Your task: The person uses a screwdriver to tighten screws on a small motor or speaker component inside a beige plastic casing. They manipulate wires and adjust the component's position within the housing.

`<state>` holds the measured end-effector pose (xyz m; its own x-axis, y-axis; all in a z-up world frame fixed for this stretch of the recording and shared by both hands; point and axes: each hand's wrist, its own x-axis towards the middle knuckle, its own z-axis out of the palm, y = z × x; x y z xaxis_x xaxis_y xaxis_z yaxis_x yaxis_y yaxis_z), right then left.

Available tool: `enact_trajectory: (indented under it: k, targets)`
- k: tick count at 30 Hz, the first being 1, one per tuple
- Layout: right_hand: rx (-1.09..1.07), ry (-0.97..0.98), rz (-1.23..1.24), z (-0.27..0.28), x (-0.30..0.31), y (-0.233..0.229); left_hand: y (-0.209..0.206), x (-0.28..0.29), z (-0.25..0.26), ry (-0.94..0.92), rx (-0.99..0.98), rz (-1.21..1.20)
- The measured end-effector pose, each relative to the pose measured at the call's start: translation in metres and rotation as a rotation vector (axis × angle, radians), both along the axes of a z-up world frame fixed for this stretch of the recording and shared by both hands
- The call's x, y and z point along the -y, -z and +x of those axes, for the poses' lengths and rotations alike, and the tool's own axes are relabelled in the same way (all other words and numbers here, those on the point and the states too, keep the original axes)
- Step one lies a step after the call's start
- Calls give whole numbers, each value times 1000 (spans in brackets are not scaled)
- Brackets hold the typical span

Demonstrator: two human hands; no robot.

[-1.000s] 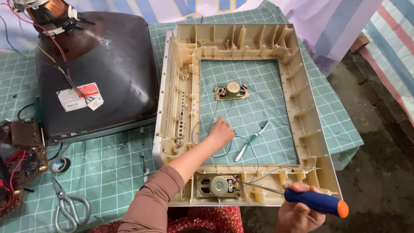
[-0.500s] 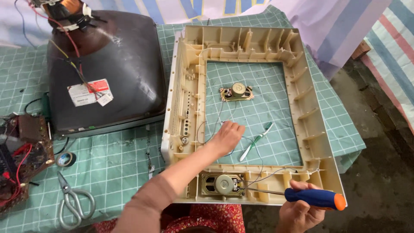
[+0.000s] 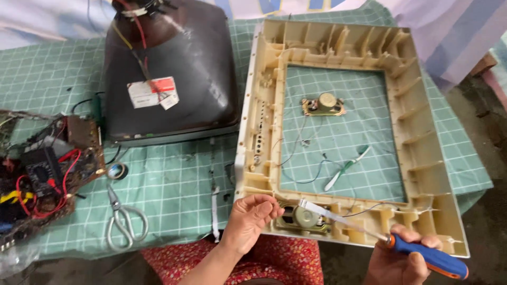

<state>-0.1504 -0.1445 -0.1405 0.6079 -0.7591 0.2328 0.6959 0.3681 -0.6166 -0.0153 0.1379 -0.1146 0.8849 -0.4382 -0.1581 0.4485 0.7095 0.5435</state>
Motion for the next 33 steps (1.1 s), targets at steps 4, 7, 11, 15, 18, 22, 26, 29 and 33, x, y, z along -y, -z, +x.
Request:
enact_trajectory:
  k: [4, 7, 11, 15, 18, 22, 26, 29, 33]
  targets:
    - [-19, -74, -5, -8, -22, 3, 18, -18, -14, -23, -137, -44]
    - [-65, 40, -213, -8, -35, 10, 24, -26, -23, -15, -152, -66]
    - [-90, 40, -282, -5, -47, 10, 27, -34, -32, -31, -195, -127]
    - [-67, 48, -315, -1, -48, 15, 27, -42, -39, -22, -154, -171]
    - [-172, -40, -270, -4, -79, -36, 25, -46, -43, -29, -159, -184]
    - [-86, 38, -362, -2, -61, 7, 29, -46, -46, -47, -188, -195]
    - [-106, 27, -310, -5, -63, 1, 30, -43, -49, -46, -187, -170]
    - [-79, 7, -281, -5, -65, -5, 30, -41, -50, -48, -192, -175]
    - [-89, 36, -295, -6, -69, -10, 28, -41, -51, -46, -196, -177]
